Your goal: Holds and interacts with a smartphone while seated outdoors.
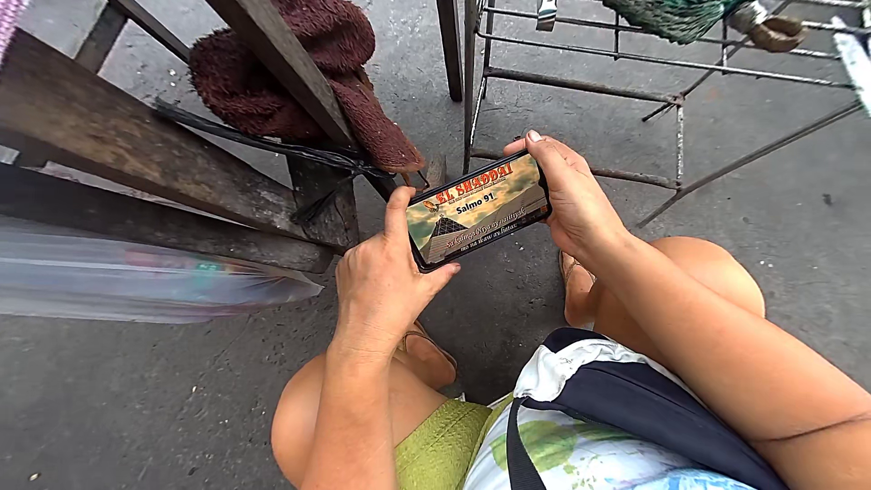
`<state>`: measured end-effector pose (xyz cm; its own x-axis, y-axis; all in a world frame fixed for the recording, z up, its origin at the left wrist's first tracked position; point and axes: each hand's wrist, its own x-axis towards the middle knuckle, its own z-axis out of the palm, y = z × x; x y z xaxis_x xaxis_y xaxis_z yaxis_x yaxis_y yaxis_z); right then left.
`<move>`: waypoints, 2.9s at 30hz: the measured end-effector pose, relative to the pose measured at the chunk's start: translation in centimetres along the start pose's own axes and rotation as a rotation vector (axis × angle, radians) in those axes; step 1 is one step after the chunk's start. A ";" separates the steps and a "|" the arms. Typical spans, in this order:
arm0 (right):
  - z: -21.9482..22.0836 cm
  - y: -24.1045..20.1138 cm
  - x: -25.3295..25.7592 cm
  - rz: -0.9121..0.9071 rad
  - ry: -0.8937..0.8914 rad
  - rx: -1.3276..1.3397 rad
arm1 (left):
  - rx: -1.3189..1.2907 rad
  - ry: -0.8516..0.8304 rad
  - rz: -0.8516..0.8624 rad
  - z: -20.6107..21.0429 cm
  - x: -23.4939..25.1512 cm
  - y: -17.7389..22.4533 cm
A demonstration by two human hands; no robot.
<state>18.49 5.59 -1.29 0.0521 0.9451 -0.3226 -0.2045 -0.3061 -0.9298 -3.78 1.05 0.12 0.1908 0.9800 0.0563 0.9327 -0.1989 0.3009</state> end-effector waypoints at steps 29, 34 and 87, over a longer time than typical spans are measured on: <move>-0.1 0.0 -0.1 0.047 0.000 -0.006 | -0.059 -0.035 -0.012 0.0 0.0 -0.3; -0.2 0.0 0.0 0.045 0.013 0.008 | -0.111 -0.014 -0.014 0.0 0.0 -0.2; 0.0 -0.2 -0.6 0.050 -0.031 0.025 | 0.045 -0.012 -0.026 -0.2 -0.1 0.2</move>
<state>18.49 5.09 -0.94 0.0113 0.9319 -0.3625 -0.2301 -0.3504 -0.9079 -3.63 0.90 0.33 0.1700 0.9847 0.0377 0.9501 -0.1739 0.2589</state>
